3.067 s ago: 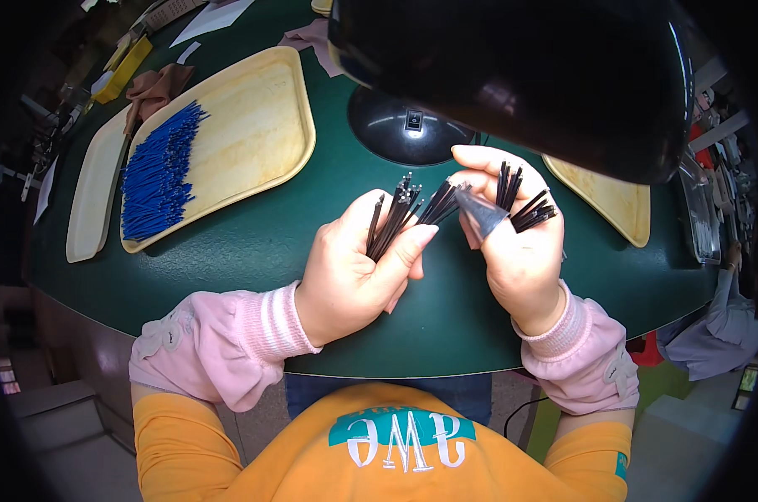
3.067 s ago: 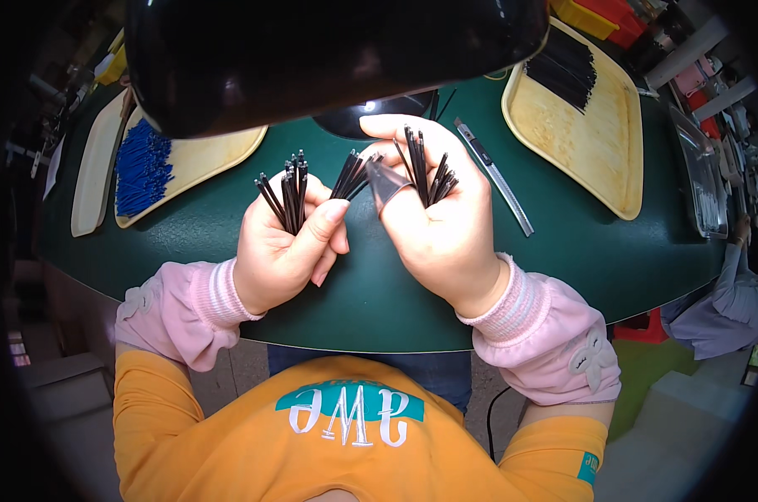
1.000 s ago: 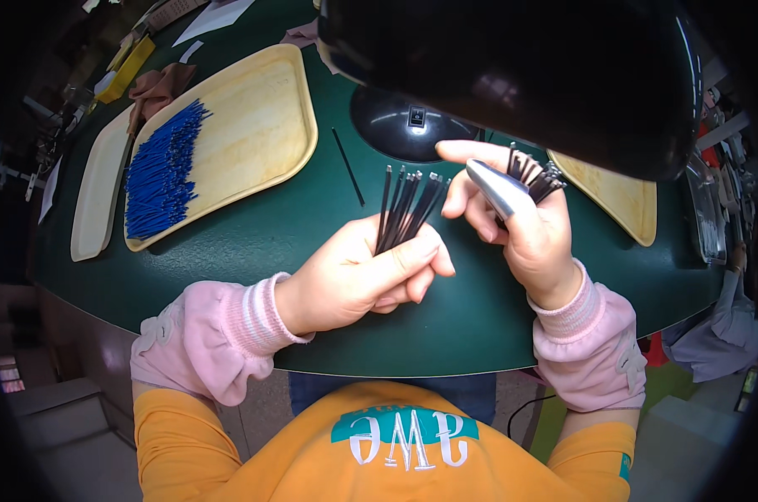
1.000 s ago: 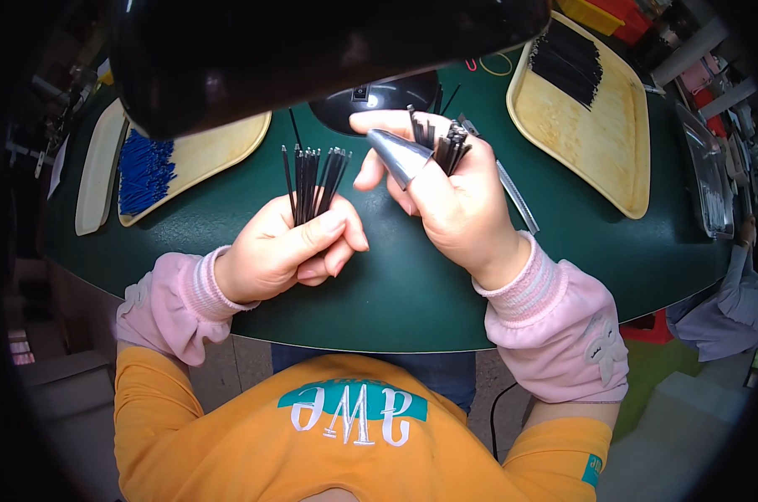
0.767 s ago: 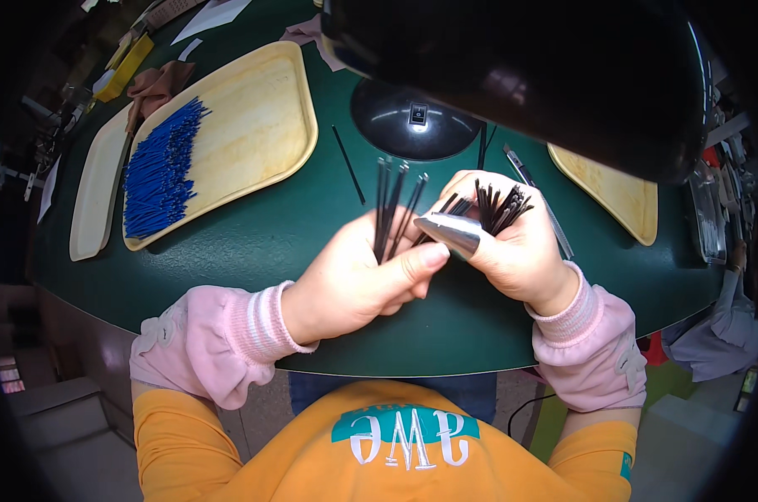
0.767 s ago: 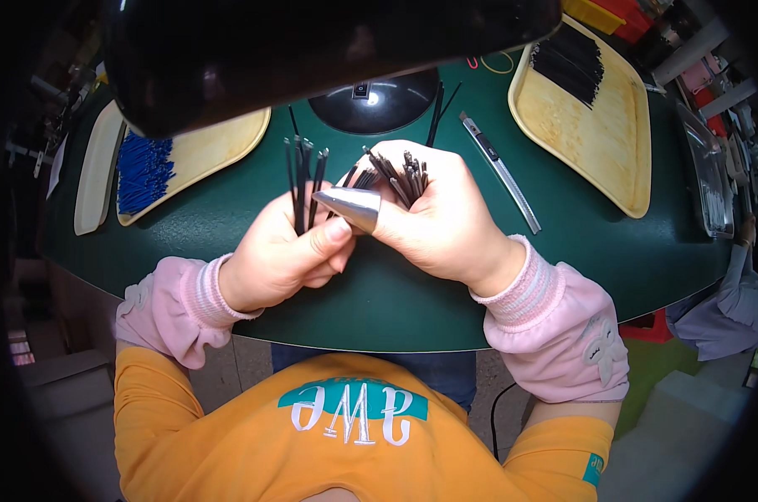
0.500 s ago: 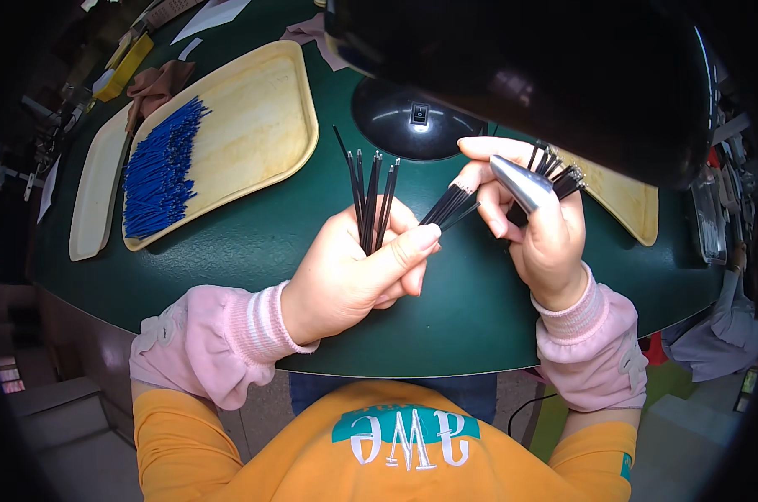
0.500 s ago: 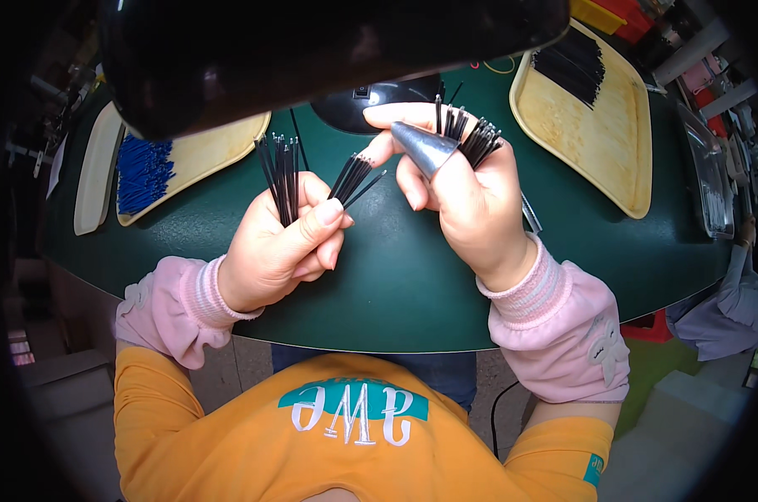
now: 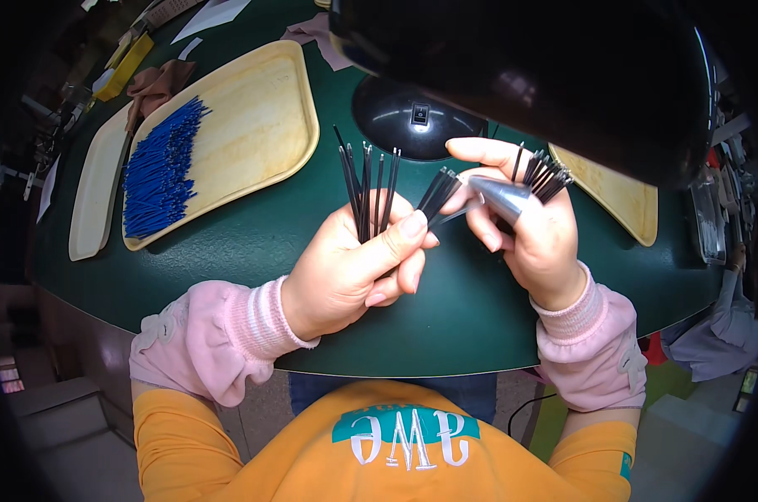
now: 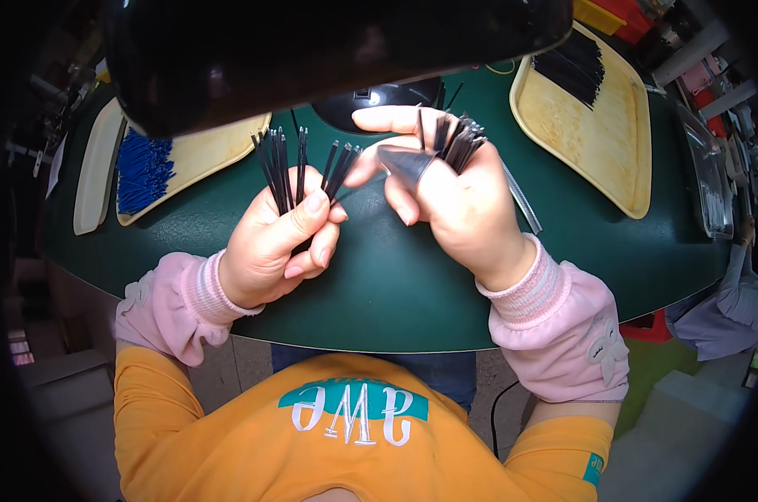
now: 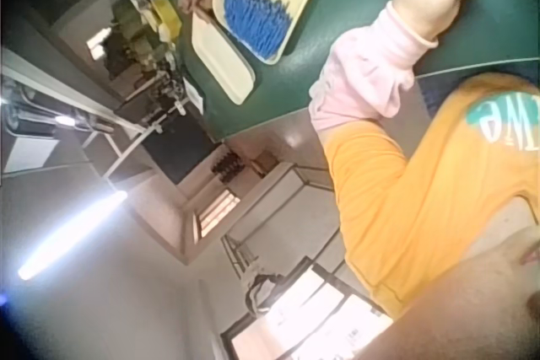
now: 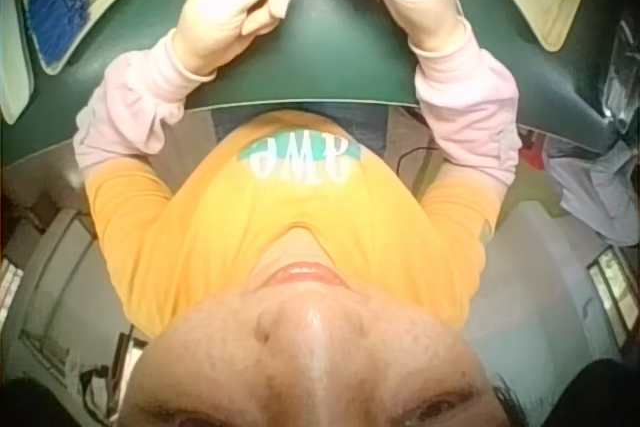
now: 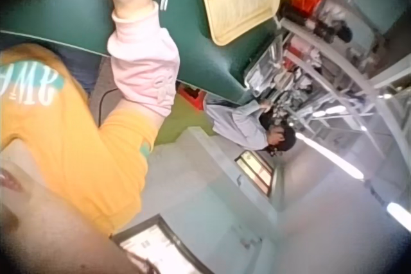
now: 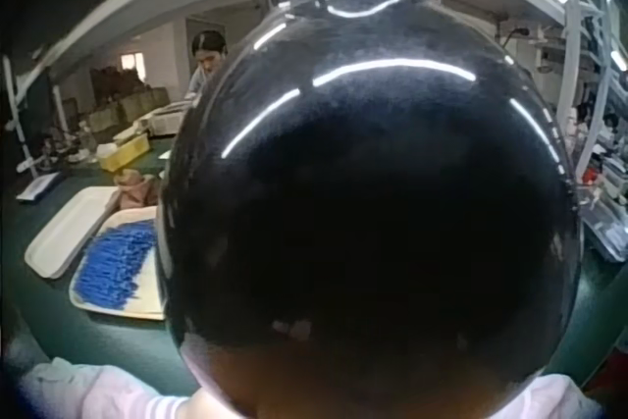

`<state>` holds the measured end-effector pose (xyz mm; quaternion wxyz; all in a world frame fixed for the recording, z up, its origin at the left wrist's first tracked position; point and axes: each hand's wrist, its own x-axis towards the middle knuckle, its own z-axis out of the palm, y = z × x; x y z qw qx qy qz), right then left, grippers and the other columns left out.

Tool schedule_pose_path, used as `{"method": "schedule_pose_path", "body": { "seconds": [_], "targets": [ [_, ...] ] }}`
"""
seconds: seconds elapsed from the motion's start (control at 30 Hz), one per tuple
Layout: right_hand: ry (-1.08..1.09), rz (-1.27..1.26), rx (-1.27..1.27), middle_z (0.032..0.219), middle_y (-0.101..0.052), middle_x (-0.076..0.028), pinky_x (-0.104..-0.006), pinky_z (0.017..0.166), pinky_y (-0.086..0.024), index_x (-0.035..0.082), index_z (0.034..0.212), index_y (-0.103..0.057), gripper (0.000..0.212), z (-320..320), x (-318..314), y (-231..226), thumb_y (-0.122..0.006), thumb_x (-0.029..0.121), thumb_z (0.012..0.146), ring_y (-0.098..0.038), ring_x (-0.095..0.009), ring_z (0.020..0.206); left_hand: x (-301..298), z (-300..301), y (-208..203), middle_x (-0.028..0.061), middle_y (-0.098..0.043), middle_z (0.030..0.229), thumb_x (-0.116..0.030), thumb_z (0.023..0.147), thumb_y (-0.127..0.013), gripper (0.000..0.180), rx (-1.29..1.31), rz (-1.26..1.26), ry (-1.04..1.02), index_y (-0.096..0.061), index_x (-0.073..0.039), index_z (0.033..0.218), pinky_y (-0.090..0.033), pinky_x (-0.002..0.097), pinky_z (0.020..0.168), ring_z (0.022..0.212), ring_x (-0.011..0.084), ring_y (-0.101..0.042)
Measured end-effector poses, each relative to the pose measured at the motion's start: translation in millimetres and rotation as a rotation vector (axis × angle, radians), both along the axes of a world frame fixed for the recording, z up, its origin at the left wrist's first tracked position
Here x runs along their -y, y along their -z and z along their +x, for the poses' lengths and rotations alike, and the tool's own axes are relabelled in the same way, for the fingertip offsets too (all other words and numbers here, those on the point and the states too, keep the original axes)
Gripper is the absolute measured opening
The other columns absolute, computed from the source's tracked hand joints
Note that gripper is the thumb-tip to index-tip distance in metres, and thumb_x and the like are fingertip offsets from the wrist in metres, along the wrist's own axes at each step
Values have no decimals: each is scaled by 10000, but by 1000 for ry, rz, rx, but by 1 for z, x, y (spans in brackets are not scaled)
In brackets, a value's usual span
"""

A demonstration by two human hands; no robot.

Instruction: Assembling small black components and placing them into trays at a factory workstation.

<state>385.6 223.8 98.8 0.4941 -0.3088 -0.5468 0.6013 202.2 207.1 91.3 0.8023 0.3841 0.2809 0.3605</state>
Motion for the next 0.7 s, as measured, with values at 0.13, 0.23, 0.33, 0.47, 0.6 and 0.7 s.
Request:
{"method": "schedule_pose_path", "body": {
  "seconds": [0.13,0.23,0.33,0.47,0.6,0.7],
  "targets": [
    [-119,-57,-69,799,-583,-66,-153,443,-321,-4,1026,-516,264,1,-2,4,-399,139,838,-428,-38,510,-2,-3,2,38,-483,545,-211,889,-388,221,135,-88,81,-483,-22,825,-271,149,347,356,34,-334],
    [-165,-83,-9,801,-565,-39,-162,522,-373,-6,1003,-518,239,-8,1,3,-541,102,792,-468,-43,569,-2,-4,2,43,-480,548,-243,893,-371,245,261,-247,230,-473,-25,847,-277,151,342,351,39,-335],
    [-94,-22,25,726,-533,-21,-130,496,-327,-2,922,-561,258,-9,2,7,-651,67,690,-474,-44,599,0,1,-5,43,-491,558,-233,885,-398,220,93,-202,186,-461,-32,822,-274,150,338,358,34,-344],
    [-10,45,78,682,-526,-40,-144,430,-285,-21,944,-555,216,-6,2,6,-526,118,781,-431,-51,498,-3,0,-1,42,-501,565,-163,859,-462,144,38,6,92,-458,-25,818,-274,148,339,357,34,-350],
    [71,-43,-123,736,-570,-106,-140,373,-244,-67,1038,-492,298,-2,-2,6,-334,87,837,-351,-31,413,-1,1,-2,49,-504,568,-167,862,-455,151,6,-5,65,-461,-22,819,-278,151,337,353,39,-354],
    [103,-45,-102,766,-575,-97,-141,397,-269,-43,1042,-498,279,-4,-1,5,-355,79,835,-374,-32,446,-2,2,2,83,-503,551,-161,871,-423,151,-34,64,36,-441,-12,847,-259,157,312,308,49,-318]
  ]
}}
